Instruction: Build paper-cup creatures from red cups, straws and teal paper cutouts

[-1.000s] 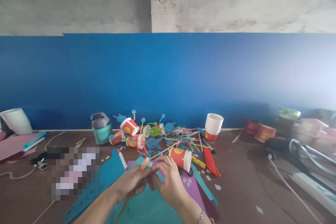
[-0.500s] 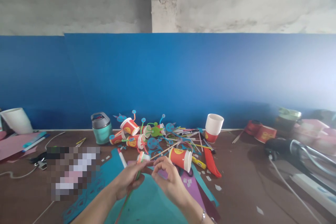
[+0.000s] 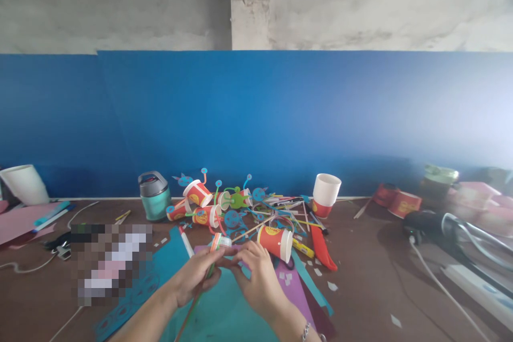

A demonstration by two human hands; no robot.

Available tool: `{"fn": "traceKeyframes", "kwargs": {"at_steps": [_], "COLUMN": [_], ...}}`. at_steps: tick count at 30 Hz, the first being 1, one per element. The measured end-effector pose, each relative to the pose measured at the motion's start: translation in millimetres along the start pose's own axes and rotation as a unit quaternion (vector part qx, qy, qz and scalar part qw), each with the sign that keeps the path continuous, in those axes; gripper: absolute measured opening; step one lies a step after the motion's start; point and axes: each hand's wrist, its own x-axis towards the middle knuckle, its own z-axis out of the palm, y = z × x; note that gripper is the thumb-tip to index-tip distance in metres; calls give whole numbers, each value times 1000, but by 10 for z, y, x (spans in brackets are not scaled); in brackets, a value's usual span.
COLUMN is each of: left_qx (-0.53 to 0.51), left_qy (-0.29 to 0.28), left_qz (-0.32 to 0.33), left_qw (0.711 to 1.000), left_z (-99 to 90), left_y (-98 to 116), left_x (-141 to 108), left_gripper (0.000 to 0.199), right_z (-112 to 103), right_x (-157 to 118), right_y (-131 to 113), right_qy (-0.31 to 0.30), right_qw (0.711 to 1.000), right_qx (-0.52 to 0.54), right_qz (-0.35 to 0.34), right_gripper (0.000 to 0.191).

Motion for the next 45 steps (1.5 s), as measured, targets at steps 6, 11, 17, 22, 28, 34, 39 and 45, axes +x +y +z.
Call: {"fn": "traceKeyframes", "kwargs": {"at_steps": [6,11,17,22,28,34,39,45], "left_qx": [-51,-147,-175,-152,-129,-121,-123,-125], "left_qy": [17,42,37,20,30,39,30,28], "left_qz": [-9,11,28,13,5,7,2,5], "left_qw": [999,988,984,988,991,992,992,992], "left_z": [-50,-258,-361,-309,-299,-301,-314,-330], "left_y": [7,27,5,-25,-45,-47,-71,-83], "left_x": [32,89,103,114,130,120,142,168], "left_gripper": [48,36,34,40,43,45,49,50], "right_z": [-29,-115,-120,-68,-116,-119,-124,-168], "right_x": [-15,23,68,68,78,76,75,74], "right_y": [-81,-150,-24,65,36,35,7,2], "right_qy": [-7,-37,-35,-29,-31,-76,-30,-30], "right_qw": [999,991,942,900,866,867,876,848], "right_qx": [45,121,268,367,408,402,398,457], "right_qz": [-9,51,201,234,287,283,269,265], "right_gripper": [13,15,16,36,30,44,43,32]}}
